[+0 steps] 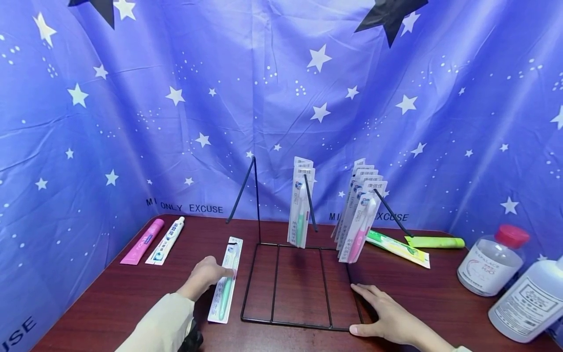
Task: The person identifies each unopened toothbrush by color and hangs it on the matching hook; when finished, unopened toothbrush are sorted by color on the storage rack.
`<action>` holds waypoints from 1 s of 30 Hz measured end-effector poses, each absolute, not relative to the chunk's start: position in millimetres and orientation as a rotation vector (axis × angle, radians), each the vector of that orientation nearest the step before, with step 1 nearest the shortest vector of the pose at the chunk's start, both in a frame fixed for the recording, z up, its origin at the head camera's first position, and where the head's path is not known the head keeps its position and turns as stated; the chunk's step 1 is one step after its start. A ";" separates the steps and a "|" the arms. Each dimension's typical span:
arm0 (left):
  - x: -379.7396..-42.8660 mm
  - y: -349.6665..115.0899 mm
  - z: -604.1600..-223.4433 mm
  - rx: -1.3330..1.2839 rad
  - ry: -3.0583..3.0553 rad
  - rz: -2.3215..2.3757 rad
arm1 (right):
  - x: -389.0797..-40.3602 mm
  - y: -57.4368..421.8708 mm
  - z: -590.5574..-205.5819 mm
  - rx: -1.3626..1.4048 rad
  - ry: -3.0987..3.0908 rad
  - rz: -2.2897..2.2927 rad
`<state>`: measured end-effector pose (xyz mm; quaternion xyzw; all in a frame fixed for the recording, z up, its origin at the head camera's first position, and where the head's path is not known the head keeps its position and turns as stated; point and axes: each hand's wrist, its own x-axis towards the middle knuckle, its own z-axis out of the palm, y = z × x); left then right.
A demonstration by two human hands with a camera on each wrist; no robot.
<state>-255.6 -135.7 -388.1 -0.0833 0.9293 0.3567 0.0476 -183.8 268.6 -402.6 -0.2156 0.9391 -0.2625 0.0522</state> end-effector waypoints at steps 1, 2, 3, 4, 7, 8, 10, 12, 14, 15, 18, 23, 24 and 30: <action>-255.5 -136.0 -388.1 -0.258 2.838 1.081 | -183.8 268.6 -402.5 -0.654 2.853 -0.801; -255.4 -136.0 -387.8 -0.262 2.844 1.066 | -183.8 268.6 -402.3 -0.653 2.852 -0.802; -255.7 -136.2 -387.7 -0.265 2.852 1.052 | -183.9 268.5 -402.1 -0.648 2.849 -0.803; -255.9 -136.4 -387.9 -0.265 2.864 1.035 | -183.9 268.6 -402.0 -0.645 2.847 -0.803; -256.4 -137.8 -390.2 -0.250 2.889 1.028 | -183.5 268.5 -402.1 -0.647 2.852 -0.800; -256.2 -138.6 -391.5 -0.236 2.900 1.042 | -183.3 268.4 -402.2 -0.649 2.854 -0.799; -255.6 -140.4 -394.0 -0.202 2.926 1.072 | -183.1 268.2 -402.4 -0.651 2.856 -0.798; -254.6 -141.8 -395.6 -0.168 2.955 1.099 | -183.1 267.9 -402.4 -0.648 2.856 -0.797; -253.4 -142.8 -395.8 -0.146 2.982 1.116 | -183.2 267.8 -402.4 -0.645 2.855 -0.796; -252.8 -143.2 -395.3 -0.137 2.991 1.123 | -183.2 267.7 -402.4 -0.644 2.855 -0.796; -251.1 -144.0 -392.9 -0.102 3.013 1.149 | -183.4 267.7 -403.0 -0.647 2.855 -0.797; -245.0 -141.6 -385.0 -0.021 3.035 1.219 | -183.4 267.9 -403.7 -0.663 2.856 -0.804; -242.8 -140.3 -382.8 -0.002 3.038 1.233 | -183.4 268.0 -403.8 -0.665 2.856 -0.805; -226.6 -125.8 -365.9 0.175 3.063 1.274 | -183.6 268.3 -403.5 -0.657 2.853 -0.810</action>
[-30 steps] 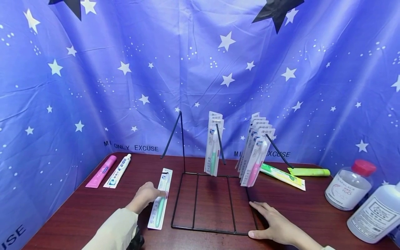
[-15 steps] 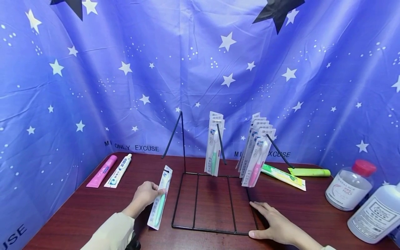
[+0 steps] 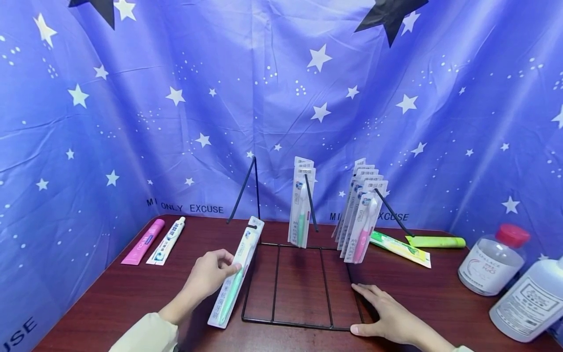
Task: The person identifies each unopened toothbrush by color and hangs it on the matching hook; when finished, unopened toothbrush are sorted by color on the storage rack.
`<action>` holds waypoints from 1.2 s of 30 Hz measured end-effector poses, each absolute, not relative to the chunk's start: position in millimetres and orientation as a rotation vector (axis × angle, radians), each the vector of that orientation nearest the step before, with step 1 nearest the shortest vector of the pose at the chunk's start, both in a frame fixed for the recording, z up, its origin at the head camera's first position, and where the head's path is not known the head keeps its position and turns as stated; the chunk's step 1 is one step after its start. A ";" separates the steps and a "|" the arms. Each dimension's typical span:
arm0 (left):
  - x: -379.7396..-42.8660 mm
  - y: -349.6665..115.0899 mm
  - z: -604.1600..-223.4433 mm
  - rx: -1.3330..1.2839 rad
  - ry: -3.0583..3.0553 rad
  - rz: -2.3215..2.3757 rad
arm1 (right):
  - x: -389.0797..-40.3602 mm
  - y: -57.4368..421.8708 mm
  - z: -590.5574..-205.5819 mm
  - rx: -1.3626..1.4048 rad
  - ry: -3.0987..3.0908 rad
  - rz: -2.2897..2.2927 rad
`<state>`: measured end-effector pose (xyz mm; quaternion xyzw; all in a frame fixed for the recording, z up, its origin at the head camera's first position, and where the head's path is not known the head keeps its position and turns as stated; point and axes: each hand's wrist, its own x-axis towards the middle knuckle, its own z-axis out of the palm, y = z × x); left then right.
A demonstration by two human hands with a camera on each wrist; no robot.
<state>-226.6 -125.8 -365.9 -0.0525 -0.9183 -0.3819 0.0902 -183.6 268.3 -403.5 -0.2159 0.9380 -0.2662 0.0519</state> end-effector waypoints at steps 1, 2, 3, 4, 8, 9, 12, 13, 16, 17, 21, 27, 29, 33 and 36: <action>-224.0 -122.6 -363.1 -0.186 -2.723 -1.138 | -183.7 268.5 -403.4 -0.655 2.853 -0.809; -221.3 -119.4 -360.1 -0.217 -2.716 -1.141 | -183.7 268.6 -403.4 -0.653 2.852 -0.807; -218.7 -116.2 -357.5 -0.249 -2.706 -1.150 | -183.8 268.7 -403.4 -0.652 2.850 -0.806; -215.9 -113.1 -354.9 -0.284 -2.697 -1.163 | -183.8 268.7 -403.4 -0.650 2.849 -0.805; -203.4 -101.2 -346.9 -0.466 -2.666 -1.196 | -183.7 268.7 -402.9 -0.635 2.838 -0.807; -200.0 -98.4 -345.4 -0.516 -2.658 -1.200 | -183.7 268.6 -402.8 -0.632 2.837 -0.808; -189.4 -90.6 -340.8 -0.655 -2.643 -1.224 | -183.7 268.2 -402.4 -0.628 2.834 -0.808; -186.1 -88.0 -339.4 -0.691 -2.642 -1.235 | -183.7 268.1 -402.4 -0.630 2.836 -0.808; -176.5 -80.9 -334.5 -0.768 -2.628 -1.277 | -183.4 267.9 -402.7 -0.643 2.851 -0.799; -173.5 -78.8 -332.7 -0.787 -2.622 -1.285 | -183.2 267.9 -402.9 -0.649 2.859 -0.794; -162.6 -71.9 -326.0 -0.869 -2.566 -1.343 | -182.5 267.7 -404.0 -0.673 2.897 -0.773; -149.8 -66.8 -314.7 -0.952 -2.493 -1.414 | -182.2 267.3 -404.8 -0.690 2.923 -0.762; -147.0 -66.3 -310.3 -0.951 -2.483 -1.419 | -182.4 267.3 -404.7 -0.690 2.922 -0.762; -143.5 -65.2 -303.2 -0.925 -2.449 -1.461 | -182.7 267.3 -404.1 -0.683 2.916 -0.760; -141.8 -63.9 -299.2 -0.900 -2.410 -1.496 | -182.9 267.3 -403.6 -0.677 2.912 -0.758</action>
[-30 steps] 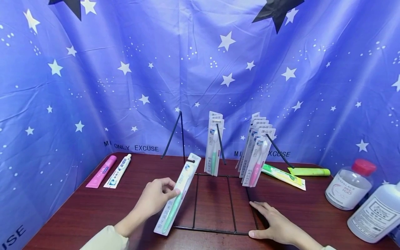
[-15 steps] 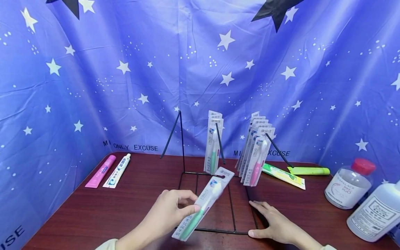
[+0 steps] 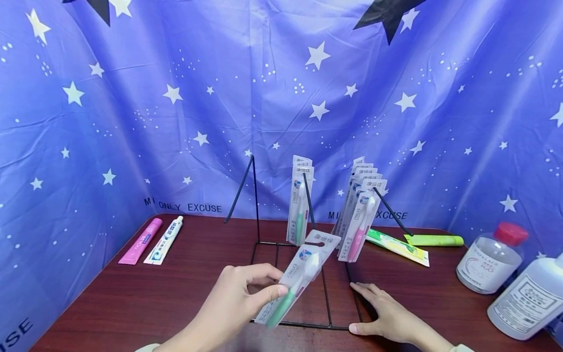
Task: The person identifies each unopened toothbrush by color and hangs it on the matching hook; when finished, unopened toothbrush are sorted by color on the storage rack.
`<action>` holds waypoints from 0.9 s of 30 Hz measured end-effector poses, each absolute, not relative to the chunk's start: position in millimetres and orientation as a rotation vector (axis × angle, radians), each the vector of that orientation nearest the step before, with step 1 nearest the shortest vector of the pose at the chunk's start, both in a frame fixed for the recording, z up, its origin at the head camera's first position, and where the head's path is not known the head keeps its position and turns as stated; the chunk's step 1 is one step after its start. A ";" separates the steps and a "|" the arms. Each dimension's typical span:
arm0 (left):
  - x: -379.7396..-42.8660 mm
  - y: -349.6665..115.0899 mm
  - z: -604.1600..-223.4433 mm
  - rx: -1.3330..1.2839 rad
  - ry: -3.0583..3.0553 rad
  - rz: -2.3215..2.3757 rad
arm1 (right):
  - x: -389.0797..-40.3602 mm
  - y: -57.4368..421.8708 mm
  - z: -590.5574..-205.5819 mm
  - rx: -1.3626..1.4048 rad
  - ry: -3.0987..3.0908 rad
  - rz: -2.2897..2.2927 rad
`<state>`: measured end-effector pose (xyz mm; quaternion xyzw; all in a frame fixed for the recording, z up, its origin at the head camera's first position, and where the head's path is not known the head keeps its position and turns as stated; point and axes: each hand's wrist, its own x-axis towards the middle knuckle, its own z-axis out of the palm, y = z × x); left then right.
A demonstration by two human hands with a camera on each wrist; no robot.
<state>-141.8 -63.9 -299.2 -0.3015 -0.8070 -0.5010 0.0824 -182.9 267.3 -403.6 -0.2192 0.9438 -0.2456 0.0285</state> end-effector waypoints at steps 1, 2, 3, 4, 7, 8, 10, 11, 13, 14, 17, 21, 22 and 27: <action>-141.4 -63.4 -298.1 -0.890 -2.399 -1.509 | -182.9 267.3 -403.5 -0.675 2.911 -0.760; -141.2 -62.8 -297.2 -0.878 -2.390 -1.518 | -183.0 267.1 -403.4 -0.674 2.911 -0.759; -141.0 -62.2 -296.3 -0.866 -2.386 -1.528 | -183.0 267.1 -403.4 -0.673 2.911 -0.759; -141.1 -61.6 -295.9 -0.854 -2.383 -1.536 | -182.9 267.1 -403.3 -0.670 2.910 -0.761; -142.0 -59.8 -296.6 -0.824 -2.381 -1.566 | -182.3 267.0 -403.5 -0.668 2.912 -0.761; -142.7 -59.2 -297.5 -0.817 -2.382 -1.573 | -182.2 267.0 -403.6 -0.666 2.913 -0.760; -144.3 -57.7 -299.5 -0.806 -2.385 -1.589 | -181.9 267.0 -403.7 -0.661 2.910 -0.762; -145.2 -56.9 -300.7 -0.802 -2.387 -1.596 | -181.8 267.0 -403.7 -0.659 2.907 -0.764; -147.4 -54.8 -302.8 -0.790 -2.389 -1.611 | -181.8 267.1 -403.5 -0.653 2.901 -0.767; -148.5 -53.5 -303.8 -0.784 -2.390 -1.612 | -181.8 267.2 -403.3 -0.652 2.898 -0.770; -152.3 -49.3 -306.7 -0.760 -2.392 -1.621 | -181.7 267.5 -403.1 -0.653 2.891 -0.772; -159.0 -43.0 -310.8 -0.713 -2.403 -1.641 | -182.2 267.8 -403.3 -0.651 2.882 -0.773; -161.1 -41.4 -311.5 -0.700 -2.404 -1.647 | -182.4 267.8 -403.4 -0.651 2.882 -0.773; -172.7 -36.0 -314.6 -0.633 -2.397 -1.675 | -182.8 267.8 -403.7 -0.669 2.894 -0.769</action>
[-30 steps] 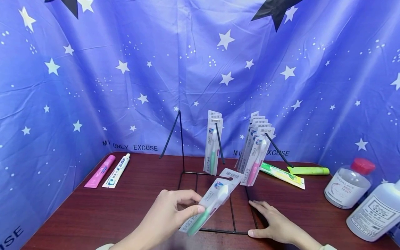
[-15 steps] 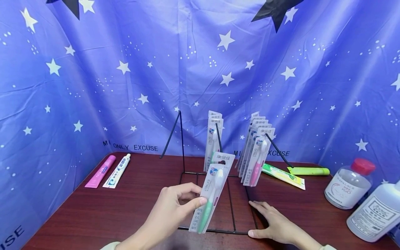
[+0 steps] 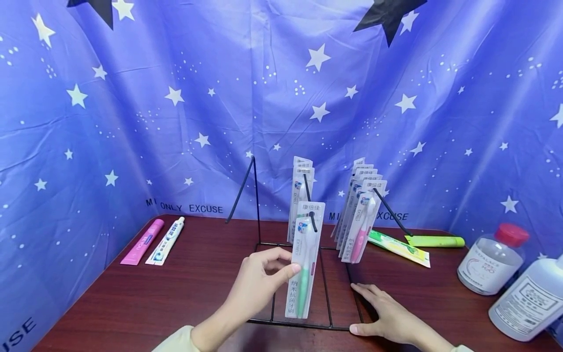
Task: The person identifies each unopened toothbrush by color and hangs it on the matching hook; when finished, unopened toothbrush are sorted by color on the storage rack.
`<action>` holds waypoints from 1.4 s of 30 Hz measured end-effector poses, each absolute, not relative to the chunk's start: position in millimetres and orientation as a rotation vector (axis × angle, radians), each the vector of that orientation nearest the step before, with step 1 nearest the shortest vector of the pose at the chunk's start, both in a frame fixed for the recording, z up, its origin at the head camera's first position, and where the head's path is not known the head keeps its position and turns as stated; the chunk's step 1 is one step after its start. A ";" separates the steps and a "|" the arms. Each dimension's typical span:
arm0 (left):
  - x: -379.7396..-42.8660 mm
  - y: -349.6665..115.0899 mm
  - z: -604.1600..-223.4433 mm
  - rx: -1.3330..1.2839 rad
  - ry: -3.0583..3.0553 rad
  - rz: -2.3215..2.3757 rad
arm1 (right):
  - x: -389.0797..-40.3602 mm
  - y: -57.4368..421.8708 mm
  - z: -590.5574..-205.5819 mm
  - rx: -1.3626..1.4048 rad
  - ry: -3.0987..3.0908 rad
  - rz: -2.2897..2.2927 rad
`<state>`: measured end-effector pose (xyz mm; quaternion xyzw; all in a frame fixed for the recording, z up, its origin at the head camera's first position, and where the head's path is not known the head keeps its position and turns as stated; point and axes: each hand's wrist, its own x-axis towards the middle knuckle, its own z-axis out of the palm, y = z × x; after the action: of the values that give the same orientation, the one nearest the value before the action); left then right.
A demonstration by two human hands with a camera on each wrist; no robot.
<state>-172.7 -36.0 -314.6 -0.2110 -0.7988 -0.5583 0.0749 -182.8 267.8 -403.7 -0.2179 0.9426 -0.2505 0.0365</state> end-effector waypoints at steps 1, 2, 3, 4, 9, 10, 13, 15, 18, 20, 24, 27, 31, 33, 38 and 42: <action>-175.4 -35.2 -315.1 -0.620 -2.392 -1.680 | -182.8 267.9 -403.7 -0.674 2.898 -0.769; -178.3 -34.5 -315.7 -0.611 -2.386 -1.684 | -182.8 268.0 -403.7 -0.676 2.897 -0.771; -181.3 -33.7 -316.2 -0.602 -2.378 -1.687 | -182.8 268.0 -403.8 -0.678 2.897 -0.771; -184.4 -33.1 -316.6 -0.595 -2.368 -1.690 | -182.9 268.0 -403.8 -0.680 2.897 -0.773; -200.4 -30.9 -317.3 -0.555 -2.323 -1.689 | -183.1 268.0 -403.6 -0.656 2.875 -0.786; -203.4 -30.5 -317.3 -0.543 -2.318 -1.690 | -183.1 267.9 -403.6 -0.651 2.871 -0.789; -211.4 -29.0 -317.4 -0.510 -2.306 -1.701 | -183.0 268.0 -403.4 -0.646 2.867 -0.791; -216.1 -27.6 -317.5 -0.482 -2.296 -1.723 | -183.0 267.9 -403.2 -0.650 2.870 -0.787; -223.2 -24.7 -318.1 -0.444 -2.282 -1.782 | -183.1 268.1 -403.0 -0.656 2.869 -0.792; -227.9 -22.5 -318.5 -0.415 -2.274 -1.832 | -183.1 268.4 -403.2 -0.654 2.861 -0.797; -235.8 -18.3 -318.7 -0.378 -2.247 -1.884 | -183.4 269.0 -404.0 -0.656 2.857 -0.803; -240.0 -16.1 -318.1 -0.354 -2.235 -1.895 | -183.7 269.1 -404.5 -0.668 2.865 -0.802; -243.8 -13.8 -316.3 -0.330 -2.227 -1.924 | -183.7 269.5 -405.0 -0.687 2.880 -0.797; -245.2 -12.8 -315.5 -0.319 -2.227 -1.933 | -183.5 269.4 -404.9 -0.687 2.881 -0.796; -249.0 -11.1 -315.4 -0.319 -2.217 -1.931 | -183.7 269.1 -404.7 -0.668 2.874 -0.792; -250.2 -10.8 -314.0 -0.321 -2.201 -1.934 | -183.3 269.1 -404.7 -0.671 2.875 -0.793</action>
<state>-250.2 -10.8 -314.0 -0.1084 -0.7433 -0.6530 0.0970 -183.3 269.1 -404.7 -0.2192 0.9397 -0.2592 0.0425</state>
